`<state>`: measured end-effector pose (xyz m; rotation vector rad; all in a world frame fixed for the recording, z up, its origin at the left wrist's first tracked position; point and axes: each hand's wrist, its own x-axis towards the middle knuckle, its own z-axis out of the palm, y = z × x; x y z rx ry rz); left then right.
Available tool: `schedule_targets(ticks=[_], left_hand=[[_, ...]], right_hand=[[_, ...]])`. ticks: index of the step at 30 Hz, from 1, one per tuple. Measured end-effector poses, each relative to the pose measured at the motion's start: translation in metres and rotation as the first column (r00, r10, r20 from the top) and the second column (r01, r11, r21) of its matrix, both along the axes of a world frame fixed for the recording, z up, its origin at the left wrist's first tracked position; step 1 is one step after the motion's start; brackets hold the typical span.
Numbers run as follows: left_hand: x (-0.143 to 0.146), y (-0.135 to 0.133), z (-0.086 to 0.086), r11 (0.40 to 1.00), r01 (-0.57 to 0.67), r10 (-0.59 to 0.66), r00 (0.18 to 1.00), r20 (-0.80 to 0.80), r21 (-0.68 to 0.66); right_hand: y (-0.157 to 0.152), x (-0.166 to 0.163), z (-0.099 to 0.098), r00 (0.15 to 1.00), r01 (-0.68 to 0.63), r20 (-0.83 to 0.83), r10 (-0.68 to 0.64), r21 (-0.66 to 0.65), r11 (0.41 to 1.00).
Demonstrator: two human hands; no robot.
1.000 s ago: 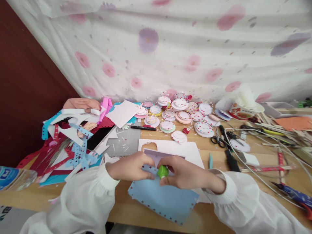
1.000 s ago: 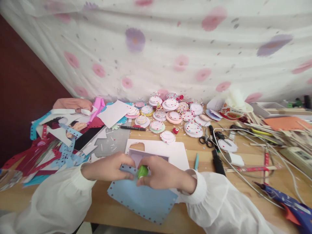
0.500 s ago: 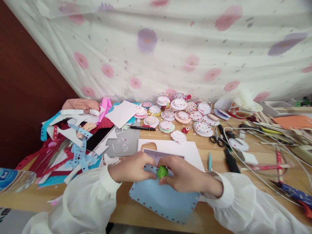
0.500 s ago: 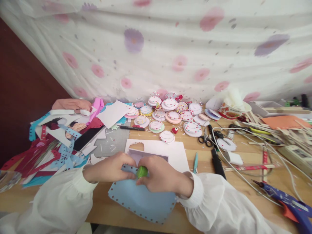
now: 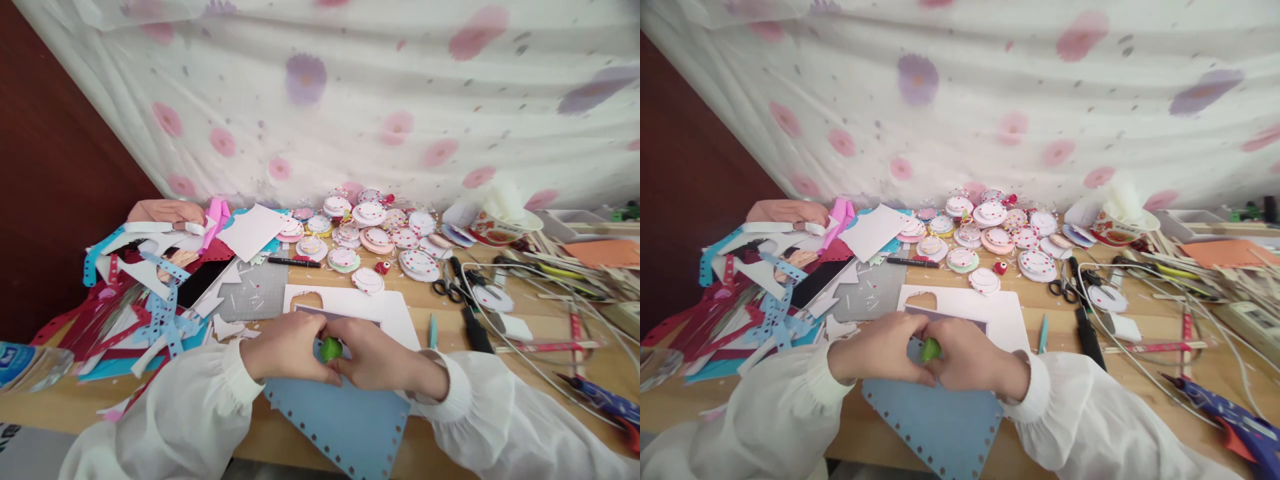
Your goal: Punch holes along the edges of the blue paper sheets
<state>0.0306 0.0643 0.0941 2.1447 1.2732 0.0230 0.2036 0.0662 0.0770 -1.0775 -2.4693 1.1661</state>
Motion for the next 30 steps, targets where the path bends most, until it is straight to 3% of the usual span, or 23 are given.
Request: schedule_targets(ticks=[8,13,18,22,30], left_hand=[[-0.003,-0.004,-0.016,0.999,-0.033,0.036,0.994,0.105,-0.032],[-0.008,-0.001,-0.015,0.991,-0.076,0.091,0.985,0.146,-0.110],[-0.023,-0.001,-0.006,0.975,-0.086,0.141,0.953,0.270,-0.204],[-0.030,-0.007,-0.003,0.977,-0.100,0.138,0.970,0.201,-0.189],[-0.033,-0.013,-0.005,0.974,-0.152,0.177,0.973,0.150,-0.167]], right_hand=[[0.000,-0.005,-0.010,1.000,-0.024,0.006,0.024,-0.007,1.000],[0.007,-0.002,-0.006,0.998,-0.057,0.018,0.057,-0.009,0.998],[0.015,0.014,-0.007,0.988,-0.097,-0.134,0.073,-0.180,0.979],[0.019,0.024,-0.013,0.988,-0.056,-0.154,0.014,-0.271,0.961],[0.016,0.025,-0.015,0.989,-0.010,-0.146,-0.033,-0.286,0.958]])
